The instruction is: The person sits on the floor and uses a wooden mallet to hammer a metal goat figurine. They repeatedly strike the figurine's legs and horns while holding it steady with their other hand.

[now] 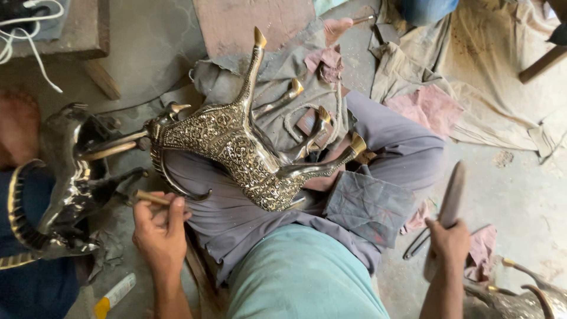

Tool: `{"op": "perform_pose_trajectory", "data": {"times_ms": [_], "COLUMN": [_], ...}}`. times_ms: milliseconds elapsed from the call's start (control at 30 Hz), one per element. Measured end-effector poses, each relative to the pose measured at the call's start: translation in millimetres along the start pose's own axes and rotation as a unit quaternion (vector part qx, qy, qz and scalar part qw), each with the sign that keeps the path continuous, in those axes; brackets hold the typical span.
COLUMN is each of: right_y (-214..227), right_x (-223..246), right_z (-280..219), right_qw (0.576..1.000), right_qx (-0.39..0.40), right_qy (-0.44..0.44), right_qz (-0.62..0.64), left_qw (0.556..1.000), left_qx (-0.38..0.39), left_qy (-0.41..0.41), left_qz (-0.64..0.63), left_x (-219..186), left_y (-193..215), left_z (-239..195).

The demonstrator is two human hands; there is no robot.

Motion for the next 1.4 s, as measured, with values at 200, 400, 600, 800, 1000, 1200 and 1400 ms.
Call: {"op": "perform_pose_trajectory", "data": {"times_ms": [200, 400, 600, 800, 1000, 1200, 1400], "right_y": [-49.4, 73.0, 124.1, 25.5, 19.1, 87.7, 117.9], "right_x": [-15.8, 125.6, 361.4, 523.2, 529.3, 491.9, 463.6], "right_z": [-15.6, -23.9, -128.7, -182.5, -155.8, -153.9, -127.2], "right_qw": [0.997, 0.94, 0.724, 0.415, 0.459, 0.549, 0.686], "right_qx": [0.042, -0.145, -0.13, -0.222, -0.078, -0.161, -0.248], "right_qy": [0.059, 0.244, 0.664, 0.844, 0.813, 0.807, 0.684], "right_qz": [0.013, 0.191, 0.132, -0.257, -0.349, -0.145, -0.022], "left_qw": [0.995, 0.969, 0.875, 0.754, 0.812, 0.789, 0.901], "left_qx": [-0.003, 0.113, 0.18, 0.292, 0.19, 0.193, 0.159], "left_qy": [0.071, 0.14, 0.29, 0.336, 0.308, 0.275, 0.198], "left_qz": [-0.07, -0.168, -0.342, -0.484, -0.457, -0.514, -0.352], "left_x": [67.2, 98.6, 106.3, 88.6, 88.0, 55.3, 11.2], "left_y": [1.4, -59.2, -117.7, -141.0, -133.3, -82.6, -76.3], "left_z": [-26.4, -68.7, -85.6, -92.6, -102.0, -88.7, -9.2]}}
Point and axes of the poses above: each hand's wrist, its own z-axis towards the middle knuckle, its own y-axis out of the back of the hand, x = y × z, the point moved 4 cm from there along z, towards the middle knuckle, and after that the axes turned 5 degrees about -z, right-handed, at the moved point
